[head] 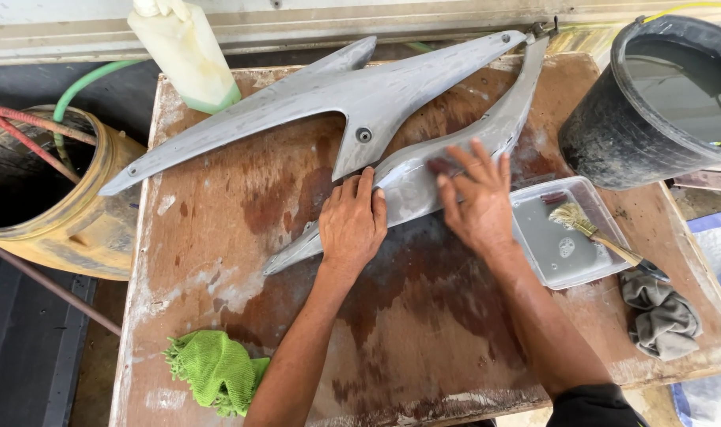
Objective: The person sands a gray plastic motorcycle fender with a sanding block, working over a wooden table. They repeatedly rub the surface and edges of the fender, occasionally repositioning the part to reach different areas.
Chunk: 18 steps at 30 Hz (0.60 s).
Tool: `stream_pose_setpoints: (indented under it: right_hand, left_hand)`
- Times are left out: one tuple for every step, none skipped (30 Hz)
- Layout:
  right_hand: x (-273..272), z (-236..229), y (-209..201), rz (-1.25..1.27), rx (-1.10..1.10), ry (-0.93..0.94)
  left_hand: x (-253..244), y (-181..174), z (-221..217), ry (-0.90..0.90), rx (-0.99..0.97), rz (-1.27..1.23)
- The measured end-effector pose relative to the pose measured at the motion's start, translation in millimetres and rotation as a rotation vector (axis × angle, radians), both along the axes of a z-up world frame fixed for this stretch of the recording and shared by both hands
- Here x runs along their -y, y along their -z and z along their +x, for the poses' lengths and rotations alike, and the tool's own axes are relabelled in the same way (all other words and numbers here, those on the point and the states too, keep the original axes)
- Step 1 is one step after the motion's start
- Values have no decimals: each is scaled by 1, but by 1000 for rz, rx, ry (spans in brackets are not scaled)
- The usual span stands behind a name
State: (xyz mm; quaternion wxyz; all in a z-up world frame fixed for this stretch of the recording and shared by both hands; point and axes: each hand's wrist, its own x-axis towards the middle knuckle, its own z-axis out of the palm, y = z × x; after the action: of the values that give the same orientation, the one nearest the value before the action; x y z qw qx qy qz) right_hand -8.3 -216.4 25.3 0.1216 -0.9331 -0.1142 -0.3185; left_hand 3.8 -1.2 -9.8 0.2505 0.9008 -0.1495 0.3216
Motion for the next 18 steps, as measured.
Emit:
stream_pose_setpoints:
  right_hand:
    - [4, -1, -4, -1, 1, 3]
    - [9, -2, -9, 27, 13, 27]
    - [14, -2, -14, 53, 26, 50]
    - [11, 1, -10, 50, 29, 52]
    - [7, 2, -4, 25, 35, 10]
    - [3, 3, 1, -1, 40, -31]
    - [-6, -6, -2, -2, 41, -32]
    - [-14, -16, -5, 3, 6, -80]
    - [-24, -27, -8, 10, -30, -127]
    - [-18, -23, -1, 11, -30, -128]
    - [-12, -19, 6, 5, -17, -122]
    - [-6, -14, 12, -2, -3, -116]
    - [3, -9, 12, -2, -3, -115]
    - [12, -4, 12, 0, 25, -66]
    - [21, 2, 12, 0, 54, -15]
    - [19, -1, 11, -2, 53, -13]
    - [16, -2, 9, 24, 44, 1]
    - [13, -3, 8, 50, 34, 15]
  left_hand:
    - [-1, -1, -1, 3, 1, -1]
    - [-1, -1, -1, 2, 0, 1]
    - [-1, -2, -1, 1, 1, 2]
    - [1, -2, 1, 3, 3, -1]
    - [0, 0, 1, 1, 0, 1]
    - [0, 1, 1, -1, -4, 4]
    - [0, 1, 1, -2, -3, 2]
    - [0, 0, 2, 1, -7, 0]
    - [-1, 1, 1, 5, -11, 1]
    - [0, 1, 0, 4, -12, 2]
    - [0, 1, 0, 3, -9, 3]
    - [0, 1, 1, 2, -5, 3]
    - [-1, 1, 0, 3, -5, 4]
    - [-1, 0, 0, 3, -4, 5]
    - [0, 0, 0, 4, -2, 3]
    - [0, -1, -1, 6, -2, 1]
    - [0, -1, -1, 7, -3, -1]
    - [-1, -2, -1, 8, -4, -4]
